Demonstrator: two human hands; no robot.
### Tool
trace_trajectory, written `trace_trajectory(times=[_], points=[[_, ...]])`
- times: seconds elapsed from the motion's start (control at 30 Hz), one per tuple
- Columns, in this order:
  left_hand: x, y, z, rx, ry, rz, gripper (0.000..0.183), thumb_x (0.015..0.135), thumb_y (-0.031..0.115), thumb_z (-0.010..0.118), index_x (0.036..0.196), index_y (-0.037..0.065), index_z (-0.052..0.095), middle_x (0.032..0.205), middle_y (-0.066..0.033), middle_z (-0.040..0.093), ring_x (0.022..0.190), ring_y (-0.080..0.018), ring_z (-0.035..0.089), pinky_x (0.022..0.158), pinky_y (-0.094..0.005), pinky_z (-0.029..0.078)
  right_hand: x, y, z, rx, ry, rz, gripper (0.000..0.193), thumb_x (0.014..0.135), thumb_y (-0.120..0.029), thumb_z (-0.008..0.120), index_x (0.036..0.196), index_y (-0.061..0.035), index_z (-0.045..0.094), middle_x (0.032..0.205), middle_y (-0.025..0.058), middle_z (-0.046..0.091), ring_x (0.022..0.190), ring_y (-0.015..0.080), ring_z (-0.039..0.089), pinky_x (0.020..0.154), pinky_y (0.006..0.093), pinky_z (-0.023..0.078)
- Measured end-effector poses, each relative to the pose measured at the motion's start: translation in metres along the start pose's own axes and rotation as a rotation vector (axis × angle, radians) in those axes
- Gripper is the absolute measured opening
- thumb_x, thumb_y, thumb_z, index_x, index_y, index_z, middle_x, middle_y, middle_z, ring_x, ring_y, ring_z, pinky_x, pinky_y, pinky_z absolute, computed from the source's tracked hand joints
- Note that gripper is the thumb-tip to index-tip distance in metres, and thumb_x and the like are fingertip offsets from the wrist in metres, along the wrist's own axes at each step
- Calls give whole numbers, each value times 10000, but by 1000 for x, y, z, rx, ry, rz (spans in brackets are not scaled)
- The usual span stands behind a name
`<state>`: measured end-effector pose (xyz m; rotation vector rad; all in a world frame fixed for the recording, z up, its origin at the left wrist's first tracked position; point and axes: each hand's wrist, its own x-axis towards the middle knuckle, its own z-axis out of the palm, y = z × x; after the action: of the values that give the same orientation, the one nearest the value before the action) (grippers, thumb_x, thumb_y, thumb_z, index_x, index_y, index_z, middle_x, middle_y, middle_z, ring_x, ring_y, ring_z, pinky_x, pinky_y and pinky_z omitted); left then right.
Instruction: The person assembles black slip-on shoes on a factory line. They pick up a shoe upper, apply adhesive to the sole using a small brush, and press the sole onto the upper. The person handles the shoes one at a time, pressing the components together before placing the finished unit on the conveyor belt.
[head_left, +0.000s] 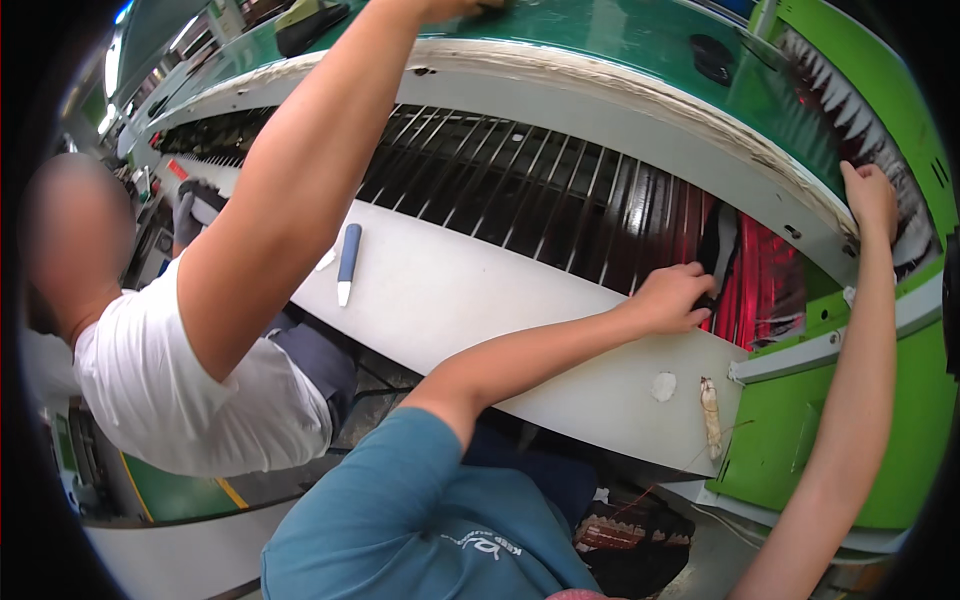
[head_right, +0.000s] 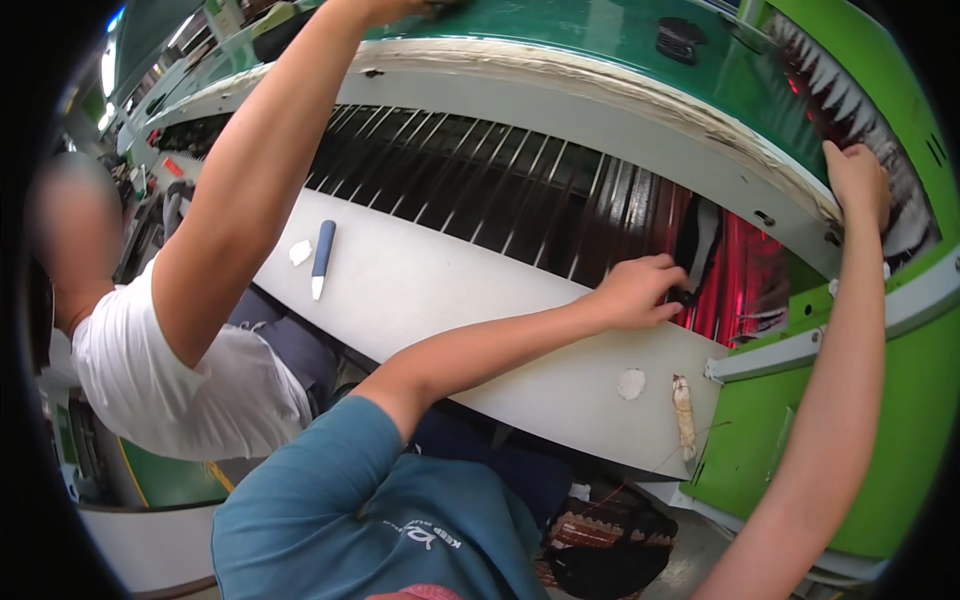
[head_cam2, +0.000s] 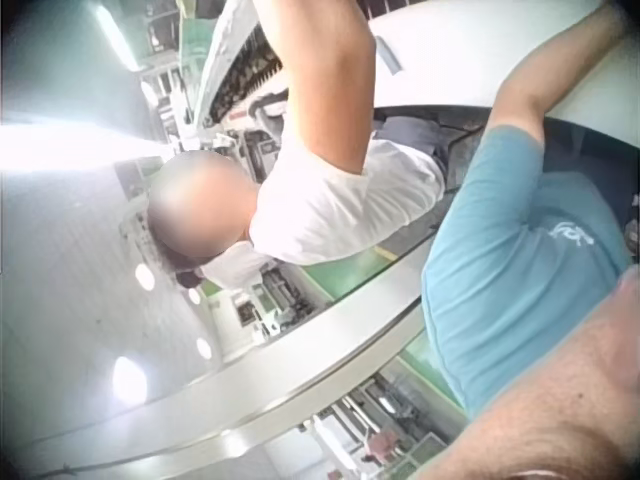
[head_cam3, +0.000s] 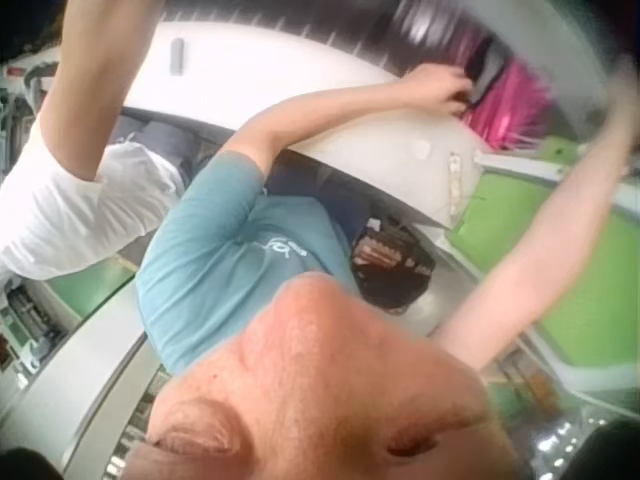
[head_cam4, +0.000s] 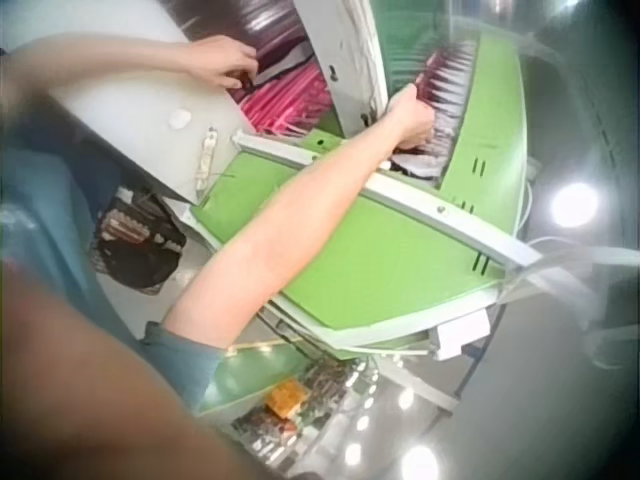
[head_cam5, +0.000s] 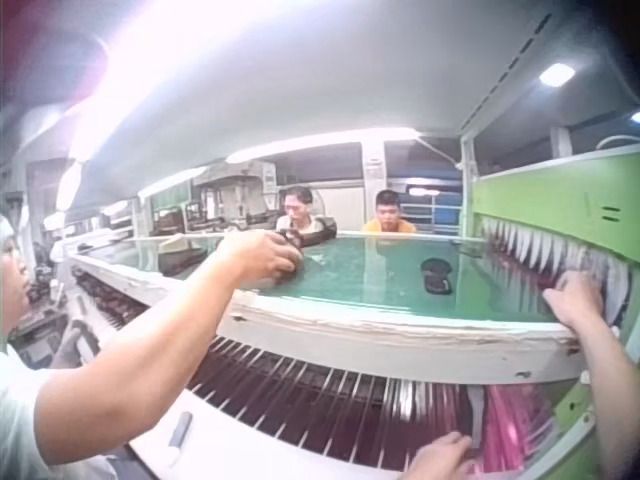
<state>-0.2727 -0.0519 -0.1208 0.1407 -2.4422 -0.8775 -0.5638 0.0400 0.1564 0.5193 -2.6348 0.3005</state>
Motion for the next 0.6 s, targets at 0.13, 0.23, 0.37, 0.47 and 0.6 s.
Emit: trace_trajectory(times=[0.13, 0.23, 0.37, 0.47, 0.6], points=[[37, -5, 38, 84, -145, -47, 560, 928, 345, 823, 1438, 152, 694, 1189, -192, 756, 1099, -382, 750, 975, -521, 588, 5, 7, 1, 24, 22, -56, 568, 936, -618, 684, 1254, -162, 799, 1350, 174, 773, 1281, 393, 715, 1072, 526, 554], [54, -11, 67, 40, -273, -44, 627, 938, 434, 832, 1477, 149, 688, 1267, -211, 777, 1207, -399, 737, 1051, -499, 583, -6, 1, -1, 39, 81, -106, 610, 929, -650, 702, 1193, -108, 802, 1219, 189, 805, 1168, 373, 754, 994, 475, 575], [77, -16, 95, 139, -546, -197, 697, 945, 582, 770, 1486, 150, 682, 1360, -183, 763, 1287, -375, 718, 1094, -492, 573, -17, -16, -5, 3, 96, -83, 611, 906, -641, 702, 1234, -137, 807, 1286, 171, 796, 1208, 377, 746, 1032, 500, 574], [79, -18, 117, 418, -303, -50, 587, 946, 467, 771, 1426, 134, 718, 1662, -209, 515, 1533, -482, 467, 1179, -591, 501, -13, -6, -6, -3, 79, -71, 612, 888, -638, 708, 1228, -142, 820, 1308, 153, 795, 1229, 371, 743, 1040, 499, 579], [91, -63, 118, 493, -106, 63, 512, 892, 340, 797, 1353, 131, 723, 1709, -166, 482, 1620, -461, 351, 1248, -621, 430, -49, -39, -31, 84, 67, -53, 508, 889, -485, 743, 1192, -89, 840, 1308, 212, 778, 1239, 406, 732, 1042, 514, 582]])
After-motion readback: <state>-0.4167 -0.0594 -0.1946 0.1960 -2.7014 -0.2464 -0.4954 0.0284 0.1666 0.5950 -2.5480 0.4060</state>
